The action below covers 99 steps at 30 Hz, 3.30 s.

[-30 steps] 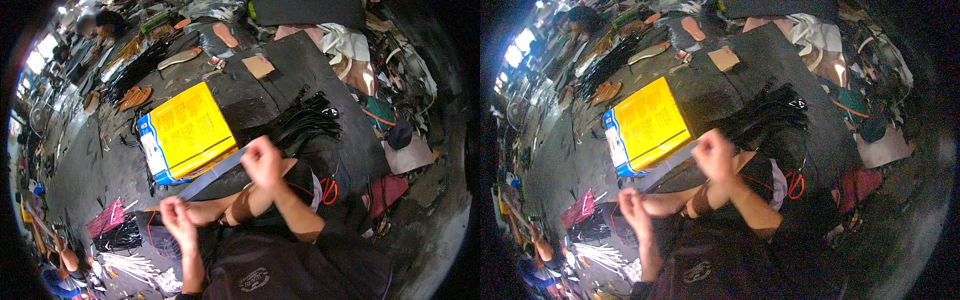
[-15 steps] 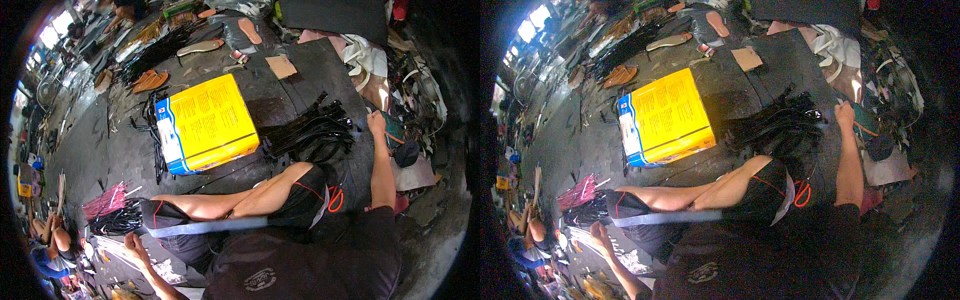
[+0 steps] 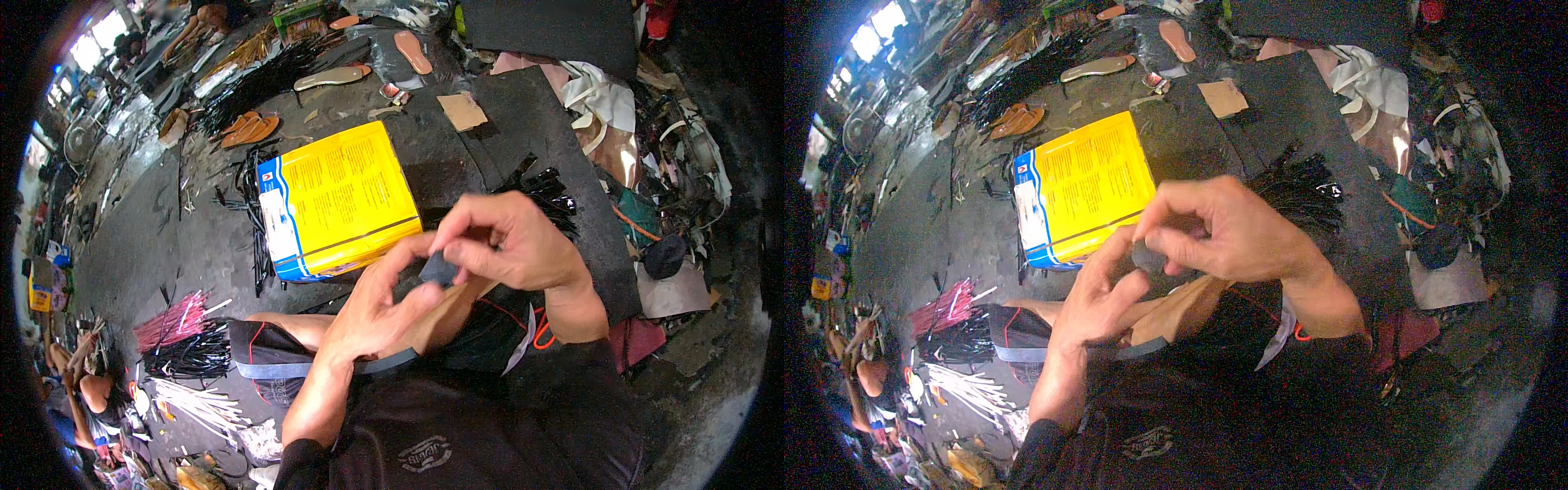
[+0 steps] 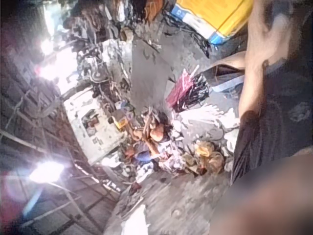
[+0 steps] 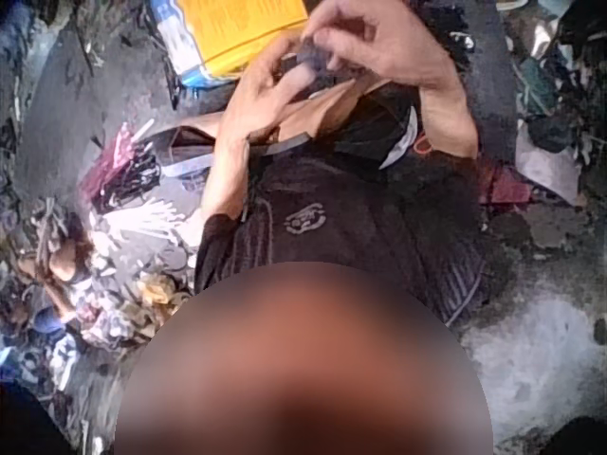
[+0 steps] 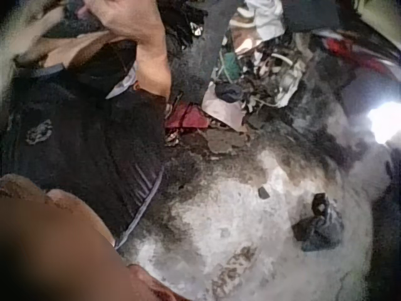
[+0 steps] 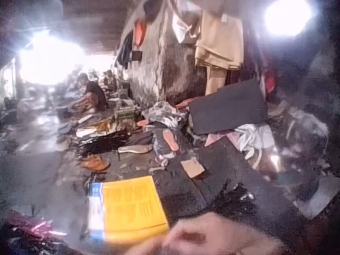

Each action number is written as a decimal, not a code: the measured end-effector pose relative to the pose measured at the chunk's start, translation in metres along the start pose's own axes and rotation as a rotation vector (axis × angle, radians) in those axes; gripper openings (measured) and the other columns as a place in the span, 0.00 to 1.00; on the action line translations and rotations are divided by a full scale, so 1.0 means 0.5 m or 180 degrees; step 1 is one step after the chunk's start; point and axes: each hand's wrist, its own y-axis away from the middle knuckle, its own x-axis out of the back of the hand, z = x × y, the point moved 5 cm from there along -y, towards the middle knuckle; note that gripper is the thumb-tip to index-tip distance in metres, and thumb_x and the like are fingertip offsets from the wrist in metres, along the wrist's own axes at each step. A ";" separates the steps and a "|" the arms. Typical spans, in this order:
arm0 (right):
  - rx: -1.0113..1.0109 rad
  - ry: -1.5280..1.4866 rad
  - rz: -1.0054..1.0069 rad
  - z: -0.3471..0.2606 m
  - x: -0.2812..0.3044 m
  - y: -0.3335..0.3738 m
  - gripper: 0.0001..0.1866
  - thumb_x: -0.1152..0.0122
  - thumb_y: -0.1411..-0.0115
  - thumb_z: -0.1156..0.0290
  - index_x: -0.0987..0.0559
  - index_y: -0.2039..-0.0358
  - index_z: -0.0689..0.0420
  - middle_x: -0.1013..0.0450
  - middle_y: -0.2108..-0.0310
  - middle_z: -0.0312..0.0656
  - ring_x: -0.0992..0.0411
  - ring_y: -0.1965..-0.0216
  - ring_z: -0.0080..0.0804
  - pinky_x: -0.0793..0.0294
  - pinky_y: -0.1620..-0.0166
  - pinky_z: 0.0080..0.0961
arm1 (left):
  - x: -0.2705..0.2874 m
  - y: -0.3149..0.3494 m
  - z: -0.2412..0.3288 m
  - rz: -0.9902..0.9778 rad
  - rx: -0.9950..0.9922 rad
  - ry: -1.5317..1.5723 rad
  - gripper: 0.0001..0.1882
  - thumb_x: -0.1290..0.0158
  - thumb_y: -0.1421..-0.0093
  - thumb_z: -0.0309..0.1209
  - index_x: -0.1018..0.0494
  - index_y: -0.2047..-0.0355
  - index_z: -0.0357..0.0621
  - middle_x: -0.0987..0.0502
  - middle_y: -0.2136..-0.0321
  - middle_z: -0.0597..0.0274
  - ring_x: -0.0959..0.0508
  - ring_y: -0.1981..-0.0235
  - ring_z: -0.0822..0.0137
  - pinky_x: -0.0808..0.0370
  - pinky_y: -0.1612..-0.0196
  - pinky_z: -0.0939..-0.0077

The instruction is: The person sits cross-legged on the floor and repeatedly cuts a long black strap into short pieces using scissors. The cut pieces are placed in a pile to the right. Another person works in the background with similar materials.

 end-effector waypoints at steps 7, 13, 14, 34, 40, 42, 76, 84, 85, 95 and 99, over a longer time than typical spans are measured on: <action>-0.0034 -0.0069 0.2596 0.186 0.253 0.013 0.10 0.41 0.29 0.68 0.21 0.56 0.62 0.25 0.69 0.36 0.26 0.74 0.22 0.24 0.70 0.23 | 0.212 0.056 -0.028 0.0097 0.1215 -0.1100 0.09 0.41 0.30 0.32 0.21 0.56 0.39 0.21 0.65 0.70 0.24 0.64 0.79 0.26 0.60 0.82; -0.0392 -0.0194 0.3073 0.420 0.347 0.090 0.12 0.42 0.29 0.67 0.21 0.53 0.62 0.26 0.69 0.36 0.27 0.73 0.22 0.23 0.70 0.23 | 0.393 0.115 -0.048 0.0648 0.1240 -0.1298 0.08 0.40 0.32 0.32 0.22 0.63 0.40 0.26 0.72 0.77 0.32 0.70 0.81 0.33 0.67 0.80; -0.0409 -0.0181 0.3146 0.447 0.356 0.093 0.12 0.42 0.28 0.66 0.21 0.52 0.61 0.26 0.70 0.36 0.26 0.73 0.22 0.22 0.69 0.24 | 0.422 0.121 -0.057 0.0861 0.1463 -0.1545 0.08 0.41 0.32 0.32 0.23 0.64 0.40 0.26 0.72 0.76 0.32 0.70 0.81 0.34 0.67 0.80; 0.1246 0.1695 0.0008 0.209 -0.277 -0.472 0.08 0.36 0.35 0.71 0.18 0.58 0.61 0.22 0.58 0.49 0.23 0.53 0.50 0.24 0.50 0.40 | 0.497 0.081 -0.169 0.2659 0.0765 -0.1076 0.08 0.35 0.36 0.29 0.18 0.64 0.35 0.16 0.72 0.65 0.21 0.72 0.78 0.24 0.67 0.82; 0.1155 0.1398 -0.0021 0.245 -0.279 -0.498 0.06 0.37 0.37 0.74 0.18 0.60 0.60 0.21 0.61 0.48 0.22 0.57 0.51 0.22 0.53 0.42 | 0.504 0.081 -0.183 0.2710 0.0793 -0.0763 0.09 0.37 0.33 0.31 0.17 0.63 0.35 0.17 0.73 0.64 0.21 0.72 0.77 0.22 0.67 0.79; 0.1335 0.1462 0.0063 0.250 -0.280 -0.493 0.06 0.36 0.38 0.75 0.17 0.60 0.59 0.21 0.61 0.48 0.22 0.57 0.50 0.23 0.52 0.42 | 0.504 0.079 -0.188 0.2687 0.0805 -0.0745 0.09 0.38 0.33 0.31 0.18 0.63 0.36 0.17 0.72 0.65 0.22 0.71 0.77 0.23 0.66 0.79; 0.1725 0.1836 0.0406 0.255 -0.304 -0.479 0.09 0.28 0.42 0.73 0.15 0.60 0.58 0.22 0.65 0.43 0.24 0.61 0.42 0.23 0.56 0.36 | 0.482 0.090 -0.276 0.3102 0.0826 0.1432 0.10 0.41 0.31 0.33 0.20 0.60 0.38 0.19 0.68 0.67 0.26 0.69 0.78 0.29 0.62 0.83; 0.1681 0.1810 0.0376 0.256 -0.302 -0.478 0.10 0.27 0.42 0.73 0.14 0.59 0.57 0.22 0.64 0.42 0.23 0.60 0.41 0.22 0.57 0.34 | 0.522 0.116 -0.359 0.3477 0.0836 0.1479 0.08 0.40 0.32 0.32 0.21 0.59 0.39 0.20 0.69 0.67 0.27 0.70 0.78 0.31 0.66 0.84; 0.1668 0.1824 0.0370 0.257 -0.302 -0.478 0.10 0.28 0.42 0.73 0.14 0.58 0.57 0.22 0.64 0.42 0.23 0.60 0.41 0.22 0.57 0.34 | 0.529 0.119 -0.369 0.3479 0.0770 0.1442 0.08 0.40 0.32 0.32 0.21 0.60 0.39 0.20 0.69 0.67 0.26 0.70 0.78 0.31 0.66 0.84; 0.1528 0.1719 0.0364 0.256 -0.302 -0.481 0.10 0.28 0.42 0.73 0.14 0.59 0.58 0.22 0.64 0.44 0.23 0.60 0.42 0.22 0.56 0.35 | 0.507 0.124 -0.406 0.3941 0.0347 0.4582 0.16 0.52 0.27 0.34 0.28 0.60 0.28 0.22 0.61 0.48 0.21 0.60 0.62 0.20 0.48 0.67; 0.1613 0.1659 0.0373 0.255 -0.301 -0.482 0.10 0.27 0.42 0.73 0.15 0.60 0.58 0.22 0.64 0.44 0.23 0.60 0.43 0.22 0.56 0.36 | 0.475 0.111 -0.313 0.3144 0.0468 0.2619 0.15 0.48 0.29 0.39 0.24 0.57 0.37 0.20 0.61 0.56 0.22 0.58 0.63 0.24 0.52 0.71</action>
